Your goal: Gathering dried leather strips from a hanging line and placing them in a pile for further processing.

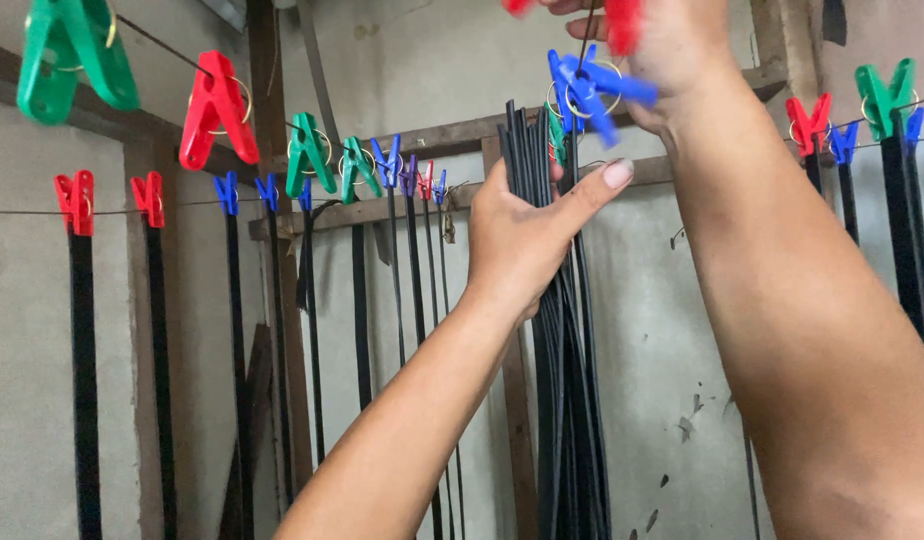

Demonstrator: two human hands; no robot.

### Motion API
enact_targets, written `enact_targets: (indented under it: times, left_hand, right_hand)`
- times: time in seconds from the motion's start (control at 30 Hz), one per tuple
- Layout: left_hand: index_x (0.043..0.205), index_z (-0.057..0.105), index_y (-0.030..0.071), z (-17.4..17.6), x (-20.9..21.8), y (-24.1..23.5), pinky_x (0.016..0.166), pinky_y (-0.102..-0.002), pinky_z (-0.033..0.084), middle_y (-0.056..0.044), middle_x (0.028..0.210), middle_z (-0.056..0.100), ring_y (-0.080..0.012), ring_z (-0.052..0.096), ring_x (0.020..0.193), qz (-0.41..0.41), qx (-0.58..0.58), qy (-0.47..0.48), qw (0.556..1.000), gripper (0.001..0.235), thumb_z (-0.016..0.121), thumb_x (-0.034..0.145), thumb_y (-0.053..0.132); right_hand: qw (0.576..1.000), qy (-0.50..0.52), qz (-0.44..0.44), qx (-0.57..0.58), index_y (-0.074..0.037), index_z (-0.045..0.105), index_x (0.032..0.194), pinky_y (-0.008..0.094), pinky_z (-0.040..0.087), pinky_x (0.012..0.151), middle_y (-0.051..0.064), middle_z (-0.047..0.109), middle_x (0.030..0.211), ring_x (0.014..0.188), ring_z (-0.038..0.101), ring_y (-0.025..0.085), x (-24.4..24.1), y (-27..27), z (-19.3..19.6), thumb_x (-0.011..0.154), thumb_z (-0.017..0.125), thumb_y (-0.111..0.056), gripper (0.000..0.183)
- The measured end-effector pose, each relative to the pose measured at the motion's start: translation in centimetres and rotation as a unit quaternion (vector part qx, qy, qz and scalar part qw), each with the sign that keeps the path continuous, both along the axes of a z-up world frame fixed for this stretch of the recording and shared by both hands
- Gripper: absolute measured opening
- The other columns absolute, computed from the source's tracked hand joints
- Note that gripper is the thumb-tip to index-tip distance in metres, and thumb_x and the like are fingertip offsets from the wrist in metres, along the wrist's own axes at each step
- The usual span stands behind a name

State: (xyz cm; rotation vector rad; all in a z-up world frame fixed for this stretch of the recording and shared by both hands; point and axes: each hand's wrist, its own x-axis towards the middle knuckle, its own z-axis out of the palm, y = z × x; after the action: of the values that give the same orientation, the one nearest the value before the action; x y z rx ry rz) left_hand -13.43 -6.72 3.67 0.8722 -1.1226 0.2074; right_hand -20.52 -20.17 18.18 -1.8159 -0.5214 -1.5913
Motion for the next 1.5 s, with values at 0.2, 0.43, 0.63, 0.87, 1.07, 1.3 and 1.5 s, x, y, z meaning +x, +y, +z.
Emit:
enact_targets:
  times: [0.2, 0.43, 0.63, 0.87, 1.07, 1.3, 1.5]
  left_hand:
    - [0.084, 0.068, 0.016, 0.3, 3.2, -4.8, 0.062, -0.029, 0.045, 0.005, 0.071, 0.061, -0.0101, 0.052, 0.065, 0.010, -0.055, -0.059, 0.997, 0.012, 0.070, 0.075, 0.023]
    - [0.087, 0.057, 0.013, -0.7, 4.1, -5.9, 0.049, -0.030, 0.042, -0.002, 0.069, 0.057, -0.0146, 0.052, 0.052, -0.139, -0.051, -0.001, 0.989, 0.009, 0.065, 0.082, 0.014]
    - [0.095, 0.059, 0.001, -0.6, 5.3, -6.9, 0.036, -0.031, 0.055, -0.015, 0.064, 0.063, -0.0188, 0.061, 0.044, -0.092, -0.163, 0.040, 0.981, 0.018, 0.069, 0.087, 0.014]
    - [0.094, 0.069, 0.016, 0.6, 4.4, -5.7, 0.078, -0.026, 0.055, 0.003, 0.085, 0.075, -0.0086, 0.067, 0.079, 0.016, -0.040, -0.006, 0.999, 0.045, 0.084, 0.060, 0.041]
    - [0.081, 0.060, 0.014, 1.3, 6.9, -8.8, 0.055, -0.032, 0.040, 0.004, 0.065, 0.053, -0.0117, 0.046, 0.059, 0.070, -0.016, -0.015, 0.997, 0.017, 0.066, 0.068, 0.023]
    - [0.070, 0.050, 0.016, 0.2, 9.0, -10.3, 0.061, -0.033, 0.040, 0.004, 0.066, 0.047, -0.0136, 0.045, 0.067, 0.078, -0.020, 0.003, 0.997, 0.017, 0.062, 0.071, 0.028]
    - [0.109, 0.061, 0.003, 1.4, 8.9, -12.3, 0.060, -0.029, 0.058, -0.015, 0.105, 0.077, -0.0254, 0.076, 0.083, -0.220, -0.036, 0.035, 0.974, 0.028, 0.063, 0.085, 0.015]
  right_hand:
    - [0.985, -0.002, -0.150, -0.080, -0.014, 0.065, 0.076, 0.023, 0.042, 0.047, 0.001, 0.060, 0.068, 0.057, 0.056, 0.009, 2.8, -0.6, -0.2, 0.078, 0.051, -0.014, 0.014]
    - [0.884, -0.038, -0.376, -0.276, -0.018, 0.050, 0.081, 0.035, 0.033, 0.063, -0.004, 0.051, 0.075, 0.069, 0.044, 0.011, 3.3, -3.5, 1.2, 0.098, 0.056, -0.020, 0.019]
    - [0.988, -0.094, -0.019, -0.118, -0.016, 0.053, 0.074, 0.040, 0.048, 0.055, 0.003, 0.055, 0.068, 0.061, 0.055, 0.017, 5.0, -6.1, 2.4, 0.088, 0.065, -0.015, 0.018]
    - [0.986, -0.006, -0.011, -0.169, -0.018, 0.055, 0.086, 0.025, 0.046, 0.078, -0.004, 0.056, 0.085, 0.084, 0.056, 0.008, 5.8, -3.6, 0.3, 0.080, 0.066, -0.012, 0.013]
    - [0.987, 0.043, -0.089, -0.125, -0.020, 0.039, 0.064, 0.025, 0.036, 0.062, -0.006, 0.040, 0.063, 0.058, 0.037, 0.006, 7.6, -2.8, -0.2, 0.098, 0.052, -0.030, 0.038]
    - [0.989, -0.043, -0.055, -0.133, -0.015, 0.065, 0.080, 0.032, 0.055, 0.074, 0.002, 0.072, 0.081, 0.082, 0.074, 0.013, 9.5, -9.2, 3.3, 0.080, 0.053, -0.028, 0.018]
    - [0.993, -0.045, -0.051, -0.092, -0.025, 0.075, 0.088, 0.021, 0.047, 0.080, -0.008, 0.078, 0.092, 0.085, 0.068, 0.001, 9.1, -11.3, 3.4, 0.076, 0.063, -0.036, 0.020]
